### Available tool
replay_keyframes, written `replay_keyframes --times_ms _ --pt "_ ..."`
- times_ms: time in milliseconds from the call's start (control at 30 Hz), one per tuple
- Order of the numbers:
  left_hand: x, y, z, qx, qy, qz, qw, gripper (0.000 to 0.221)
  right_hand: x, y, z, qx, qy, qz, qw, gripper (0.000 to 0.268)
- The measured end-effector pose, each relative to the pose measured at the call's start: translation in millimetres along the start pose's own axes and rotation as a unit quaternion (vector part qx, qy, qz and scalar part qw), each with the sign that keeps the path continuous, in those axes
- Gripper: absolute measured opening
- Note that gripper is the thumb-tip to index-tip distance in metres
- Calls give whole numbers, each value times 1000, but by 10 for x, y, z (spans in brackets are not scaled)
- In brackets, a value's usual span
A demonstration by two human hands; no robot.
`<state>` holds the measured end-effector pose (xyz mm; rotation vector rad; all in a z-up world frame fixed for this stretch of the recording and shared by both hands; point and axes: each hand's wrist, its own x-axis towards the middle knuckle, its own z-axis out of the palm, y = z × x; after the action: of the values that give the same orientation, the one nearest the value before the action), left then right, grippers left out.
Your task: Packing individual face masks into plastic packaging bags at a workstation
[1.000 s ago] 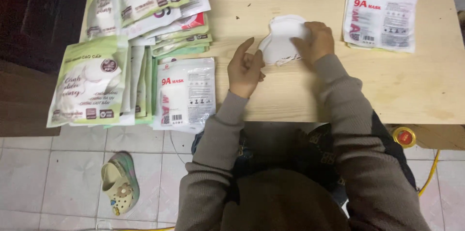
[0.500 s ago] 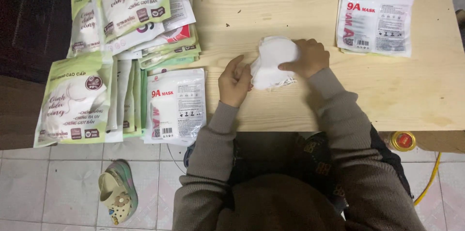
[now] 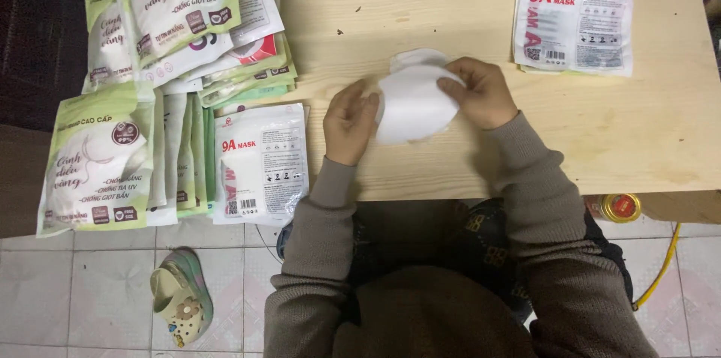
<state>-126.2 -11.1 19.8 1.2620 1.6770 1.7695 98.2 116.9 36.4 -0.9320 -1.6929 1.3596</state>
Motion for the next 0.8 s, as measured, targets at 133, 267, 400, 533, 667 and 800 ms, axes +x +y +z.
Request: replay_keyframes --times_ms 133,267,400,533,667,800 --pt "-23 169 -13 -145 -119 -80 979 38 -107 102 183 63 -51 34 996 17" --pt "-30 142 -114 -142 -142 -127 971 23 -73 43 231 -75 -37 -9 996 22" --pt "12 202 -301 -66 -134 -115 982 29 26 -10 92 -341 5 -134 930 62" --pt "40 240 -383 -64 -135 -126 981 30 132 -130 191 -400 -70 64 912 91" --pt "18 257 -371 -68 -104 -121 985 28 132 -211 164 -440 -55 111 889 96" --pt "-11 284 -335 -88 -53 -106 989 27 155 222 54 -423 10 97 901 50"
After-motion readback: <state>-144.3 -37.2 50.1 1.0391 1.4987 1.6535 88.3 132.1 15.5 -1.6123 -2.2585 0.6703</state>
